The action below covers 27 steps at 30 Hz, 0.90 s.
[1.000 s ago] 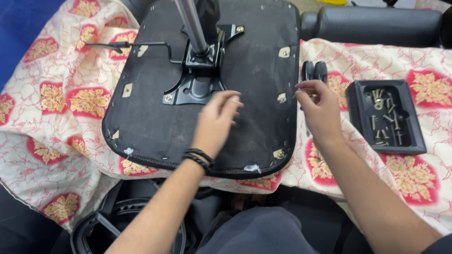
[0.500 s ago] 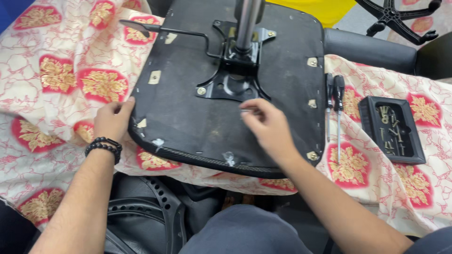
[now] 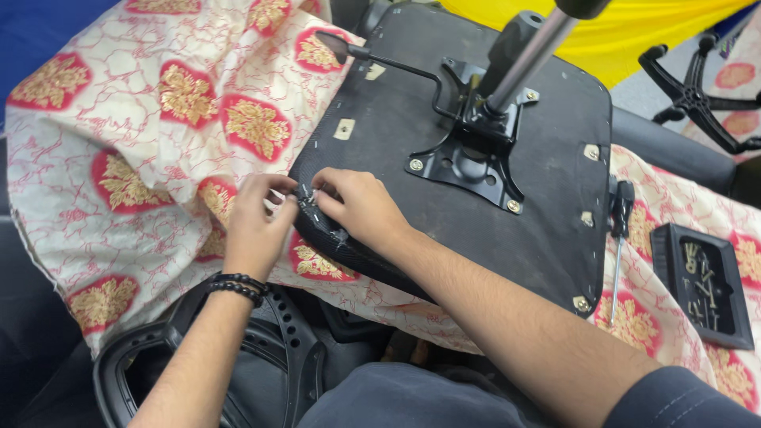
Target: The person secures a black office chair seat to its metal mounting plate using a screwdriver. They insert and tighten multiple screws at the corners of the seat base, then move to the center to tighten additional fasteners.
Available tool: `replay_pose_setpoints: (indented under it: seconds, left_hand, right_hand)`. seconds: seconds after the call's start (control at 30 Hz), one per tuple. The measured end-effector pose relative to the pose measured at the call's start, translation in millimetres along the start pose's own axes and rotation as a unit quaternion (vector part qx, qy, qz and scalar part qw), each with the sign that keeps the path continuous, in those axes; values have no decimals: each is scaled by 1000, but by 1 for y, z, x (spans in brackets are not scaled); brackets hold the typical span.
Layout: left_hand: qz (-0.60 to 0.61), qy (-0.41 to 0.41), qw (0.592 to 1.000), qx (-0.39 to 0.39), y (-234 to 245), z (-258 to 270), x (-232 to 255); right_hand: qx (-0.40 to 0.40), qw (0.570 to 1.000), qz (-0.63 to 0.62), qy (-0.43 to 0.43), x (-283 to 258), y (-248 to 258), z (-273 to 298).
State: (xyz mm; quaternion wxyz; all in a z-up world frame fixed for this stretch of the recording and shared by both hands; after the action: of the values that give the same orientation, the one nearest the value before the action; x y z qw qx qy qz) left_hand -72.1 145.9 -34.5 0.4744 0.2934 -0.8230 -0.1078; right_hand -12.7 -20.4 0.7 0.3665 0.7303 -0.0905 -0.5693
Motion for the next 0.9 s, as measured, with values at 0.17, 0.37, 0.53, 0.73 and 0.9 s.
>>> replay_pose_setpoints:
  seconds: [0.17,0.37,0.53,0.73,0.9]
  left_hand:
    - [-41,-84,996,-16,-5,0,17]
    - [-73,-93,993,-6,-13,0,25]
    - [-78,-88,993,-6,-14,2,25]
    - [-77,-93,992,-20,-10,-1,31]
    - [-69,-90,993,-19,-12,-1,32]
  right_hand:
    - [17,998,48,26,-2,-8,-1]
    - [15,998,68,-6,-11,-12,-5]
    - [10,999,31,-22,-6,-3,-5]
    - [178,972,1,-156,74,94,14]
    - [428,859,-9,-280,187,204,100]
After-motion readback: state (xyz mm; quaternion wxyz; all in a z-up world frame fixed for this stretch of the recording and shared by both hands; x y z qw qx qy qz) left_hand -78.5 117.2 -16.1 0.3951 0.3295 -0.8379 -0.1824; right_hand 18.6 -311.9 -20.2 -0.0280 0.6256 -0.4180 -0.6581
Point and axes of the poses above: each hand's wrist, its own z-axis away from the middle knuckle, its own y-axis out of the back of the hand, x = y × z, the point moved 4 cm from there along -z, towards the middle knuckle, and after that the axes turned 13 degrees about -y, right-handed, at the moved point
